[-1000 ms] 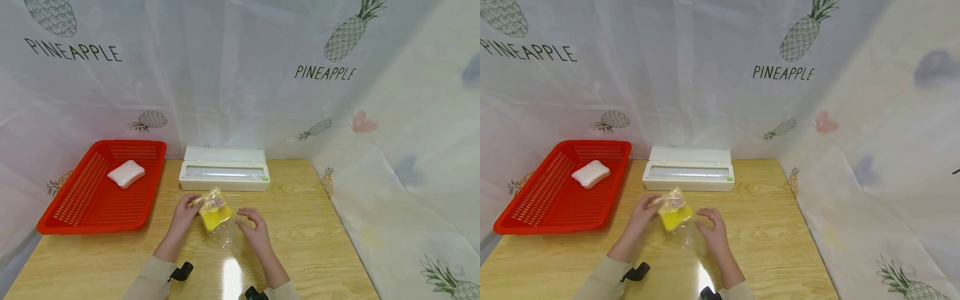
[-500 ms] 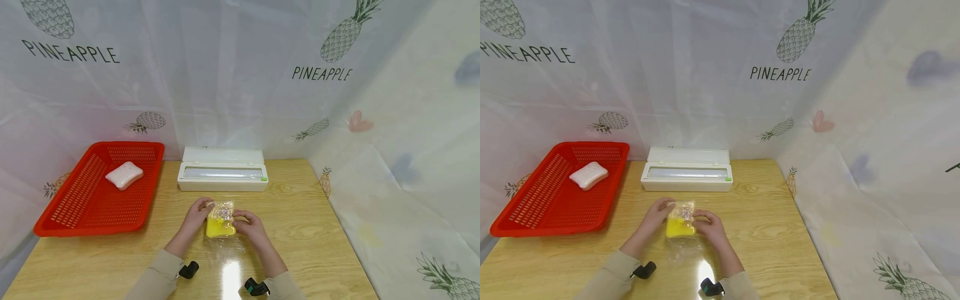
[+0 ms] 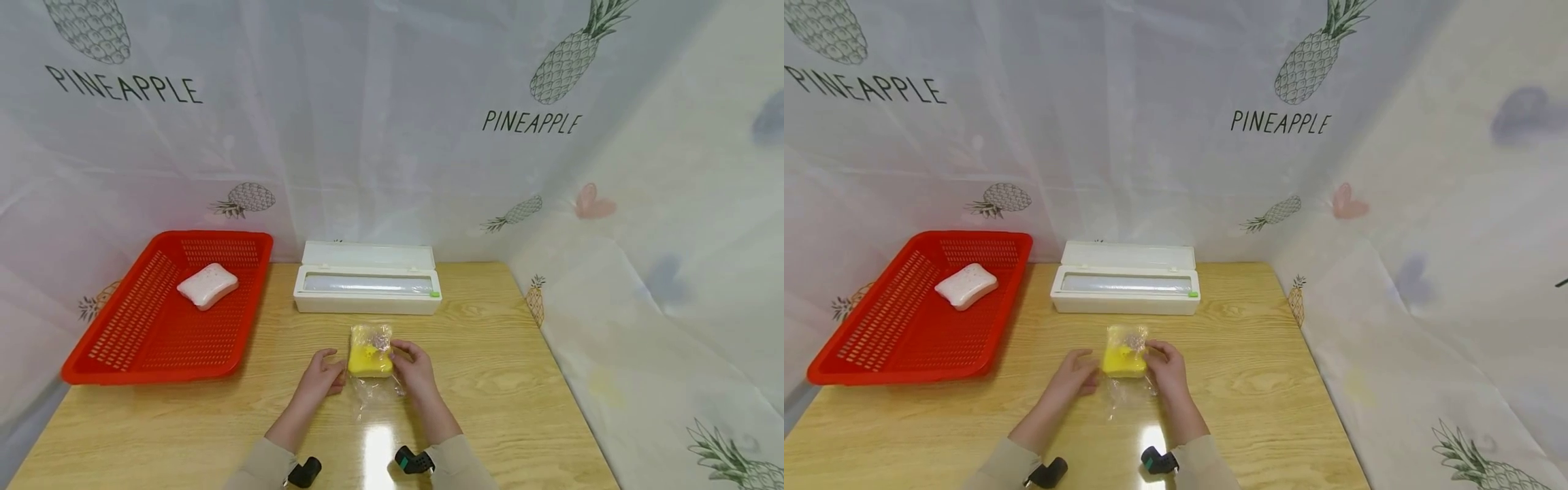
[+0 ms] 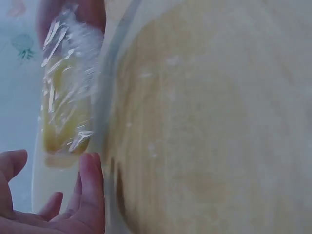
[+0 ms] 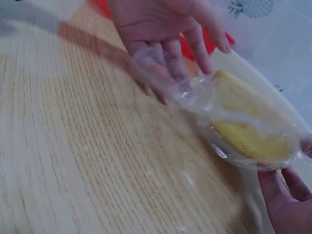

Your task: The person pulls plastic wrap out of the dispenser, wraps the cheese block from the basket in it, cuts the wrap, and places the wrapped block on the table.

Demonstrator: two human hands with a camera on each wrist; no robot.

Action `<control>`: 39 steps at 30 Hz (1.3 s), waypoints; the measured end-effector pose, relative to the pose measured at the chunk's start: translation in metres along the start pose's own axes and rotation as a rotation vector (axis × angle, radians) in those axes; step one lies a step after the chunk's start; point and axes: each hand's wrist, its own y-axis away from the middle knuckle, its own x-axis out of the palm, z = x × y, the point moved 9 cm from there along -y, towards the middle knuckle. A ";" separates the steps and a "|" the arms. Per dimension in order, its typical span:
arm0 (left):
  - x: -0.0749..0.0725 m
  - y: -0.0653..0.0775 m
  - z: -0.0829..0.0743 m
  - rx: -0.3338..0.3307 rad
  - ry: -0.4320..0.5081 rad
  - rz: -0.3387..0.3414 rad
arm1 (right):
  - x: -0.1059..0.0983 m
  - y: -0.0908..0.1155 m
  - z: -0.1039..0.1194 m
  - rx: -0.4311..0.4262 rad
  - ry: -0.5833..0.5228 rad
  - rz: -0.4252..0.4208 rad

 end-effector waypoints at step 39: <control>0.036 0.041 0.041 -0.152 0.322 0.118 | -0.023 0.044 -0.033 0.071 0.001 0.114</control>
